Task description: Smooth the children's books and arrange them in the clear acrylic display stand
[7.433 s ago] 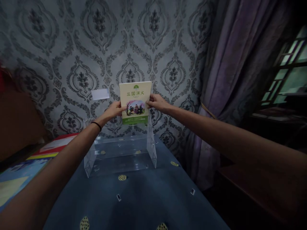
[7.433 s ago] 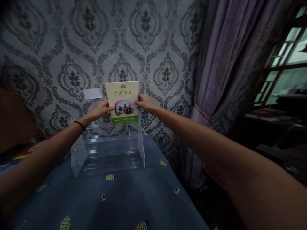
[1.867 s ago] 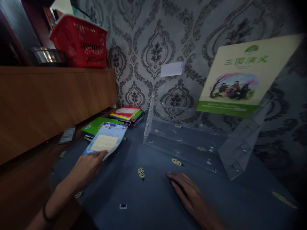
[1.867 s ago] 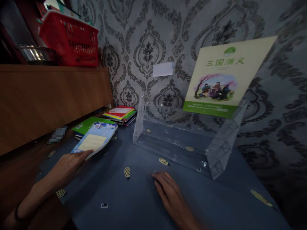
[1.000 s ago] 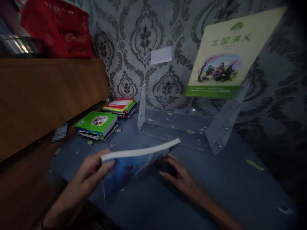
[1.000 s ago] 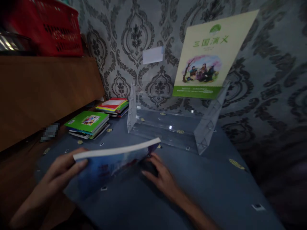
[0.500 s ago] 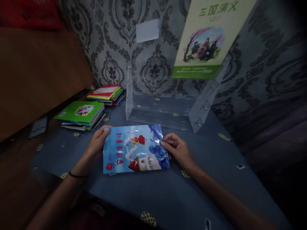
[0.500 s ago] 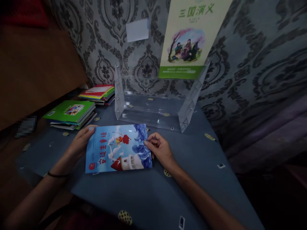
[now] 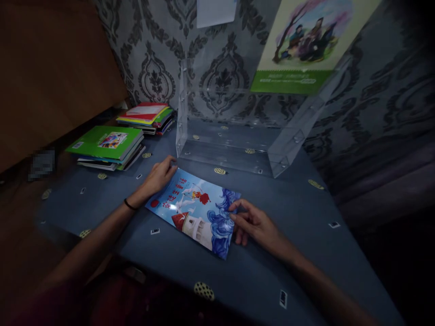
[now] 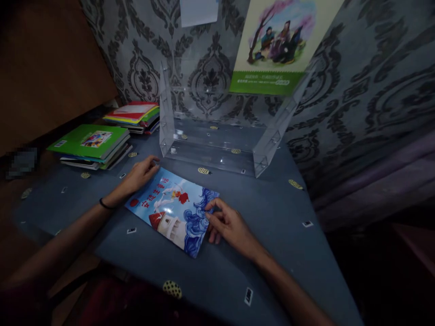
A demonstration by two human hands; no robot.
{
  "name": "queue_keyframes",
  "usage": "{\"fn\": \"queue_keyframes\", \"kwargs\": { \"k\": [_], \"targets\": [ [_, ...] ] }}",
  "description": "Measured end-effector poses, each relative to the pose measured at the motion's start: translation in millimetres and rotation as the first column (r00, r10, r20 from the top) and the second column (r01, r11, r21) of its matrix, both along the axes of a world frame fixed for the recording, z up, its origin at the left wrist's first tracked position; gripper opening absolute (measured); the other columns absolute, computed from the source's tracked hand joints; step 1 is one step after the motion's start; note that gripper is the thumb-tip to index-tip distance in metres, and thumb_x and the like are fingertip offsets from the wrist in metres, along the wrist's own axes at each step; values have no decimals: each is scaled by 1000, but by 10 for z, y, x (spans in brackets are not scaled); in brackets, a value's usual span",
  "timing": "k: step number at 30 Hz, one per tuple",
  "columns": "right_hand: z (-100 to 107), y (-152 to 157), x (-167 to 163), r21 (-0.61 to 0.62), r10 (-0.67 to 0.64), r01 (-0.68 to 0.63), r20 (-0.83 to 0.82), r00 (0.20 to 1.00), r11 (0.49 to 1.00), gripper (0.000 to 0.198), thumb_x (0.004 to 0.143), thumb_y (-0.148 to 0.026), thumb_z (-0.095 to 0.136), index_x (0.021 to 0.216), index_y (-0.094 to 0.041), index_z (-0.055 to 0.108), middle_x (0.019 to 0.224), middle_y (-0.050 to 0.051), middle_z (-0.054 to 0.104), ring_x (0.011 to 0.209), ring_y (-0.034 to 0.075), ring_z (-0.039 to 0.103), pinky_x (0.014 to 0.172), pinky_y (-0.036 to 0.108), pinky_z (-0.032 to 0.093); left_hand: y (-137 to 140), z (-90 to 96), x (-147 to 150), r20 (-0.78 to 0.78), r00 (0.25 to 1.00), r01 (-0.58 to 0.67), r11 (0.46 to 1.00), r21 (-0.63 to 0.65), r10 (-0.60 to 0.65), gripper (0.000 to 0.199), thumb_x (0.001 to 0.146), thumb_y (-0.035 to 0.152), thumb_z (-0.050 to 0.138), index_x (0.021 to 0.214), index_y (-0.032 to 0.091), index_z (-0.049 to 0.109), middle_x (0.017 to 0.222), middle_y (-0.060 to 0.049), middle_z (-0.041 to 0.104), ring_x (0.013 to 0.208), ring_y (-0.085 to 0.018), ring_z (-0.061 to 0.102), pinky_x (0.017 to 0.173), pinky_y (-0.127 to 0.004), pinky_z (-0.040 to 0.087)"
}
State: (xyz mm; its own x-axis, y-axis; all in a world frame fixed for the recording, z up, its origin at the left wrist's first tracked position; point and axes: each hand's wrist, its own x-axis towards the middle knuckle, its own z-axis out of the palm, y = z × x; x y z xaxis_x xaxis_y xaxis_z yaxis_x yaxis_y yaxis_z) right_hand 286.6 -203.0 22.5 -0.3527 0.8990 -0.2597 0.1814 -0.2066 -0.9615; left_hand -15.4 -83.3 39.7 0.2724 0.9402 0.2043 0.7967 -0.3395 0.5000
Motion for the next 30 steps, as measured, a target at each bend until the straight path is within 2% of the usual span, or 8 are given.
{"fn": "queue_keyframes", "kwargs": {
  "k": [5, 9, 12, 15, 18, 25, 28, 30],
  "targets": [
    [-4, -22, -24, 319, -66, -22, 263, 962, 947, 33, 94, -53, 54, 88, -22, 62, 53, -5, 57, 38, 11, 51, 41, 24, 42, -436, 101, 193, -243, 967, 87, 994, 62, -69, 32, 101, 27, 40, 125, 13, 57, 127, -16, 64, 122, -29, 59, 105, -47, 46],
    [-18, 6, -125, 669, -231, -77, 359, 904, 739, 22, 99, -36, 50, 98, -23, 67, 80, 4, 71, 72, 20, 69, 67, 32, 57, -930, 35, 535, -165, 858, 490, 872, -18, -486, 40, 106, 28, 33, 143, 17, 46, 152, -13, 51, 145, -23, 43, 119, -45, 38],
    [-89, 56, -178, 770, -206, -194, 389, 898, 608, 27, 100, -25, 46, 119, -23, 65, 115, 11, 70, 109, 25, 67, 95, 43, 56, -1108, -51, 705, -239, 765, 604, 795, -60, -599, 45, 107, 32, 36, 146, 11, 42, 159, -17, 41, 152, -25, 31, 126, -47, 26],
    [-193, 87, -172, 778, -179, -281, 446, 877, 562, 34, 100, -21, 46, 131, -25, 60, 126, 12, 67, 118, 26, 63, 102, 48, 53, -1009, -111, 673, -286, 757, 592, 802, -79, -587, 49, 107, 33, 37, 148, 7, 40, 160, -19, 37, 153, -25, 27, 127, -47, 23],
    [-247, 93, -134, 764, -185, -306, 481, 857, 569, 32, 100, -21, 48, 130, -25, 60, 127, 12, 66, 119, 26, 63, 104, 48, 52, -749, -150, 485, -287, 799, 533, 843, -71, -529, 49, 107, 35, 35, 150, 11, 40, 161, -17, 37, 153, -23, 26, 126, -48, 25],
    [-122, 153, -282, 753, -132, -393, 530, 838, 527, 27, 99, -16, 47, 121, -20, 63, 121, 12, 70, 114, 23, 64, 101, 45, 53, -364, -370, 88, -209, 920, 348, 936, 47, -332, 47, 103, 29, 37, 147, 18, 48, 157, -12, 45, 148, -21, 39, 123, -47, 32],
    [-119, 318, -593, 718, -73, -521, 616, 784, 461, 24, 96, -21, 56, 119, -19, 62, 125, 8, 71, 119, 20, 62, 106, 37, 49, -266, -538, 0, -66, 950, 309, 945, 109, -304, 49, 97, 32, 39, 143, 30, 57, 145, -7, 59, 135, -25, 56, 114, -45, 46],
    [-159, 522, -828, 640, 5, -709, 741, 671, 296, 25, 97, -36, 60, 113, -19, 64, 123, 7, 72, 117, 18, 63, 104, 31, 50, -177, -640, -56, 34, 967, 245, 957, 155, -253, 50, 94, 39, 44, 142, 41, 57, 137, -2, 66, 123, -27, 66, 100, -42, 58]
  ]
}}
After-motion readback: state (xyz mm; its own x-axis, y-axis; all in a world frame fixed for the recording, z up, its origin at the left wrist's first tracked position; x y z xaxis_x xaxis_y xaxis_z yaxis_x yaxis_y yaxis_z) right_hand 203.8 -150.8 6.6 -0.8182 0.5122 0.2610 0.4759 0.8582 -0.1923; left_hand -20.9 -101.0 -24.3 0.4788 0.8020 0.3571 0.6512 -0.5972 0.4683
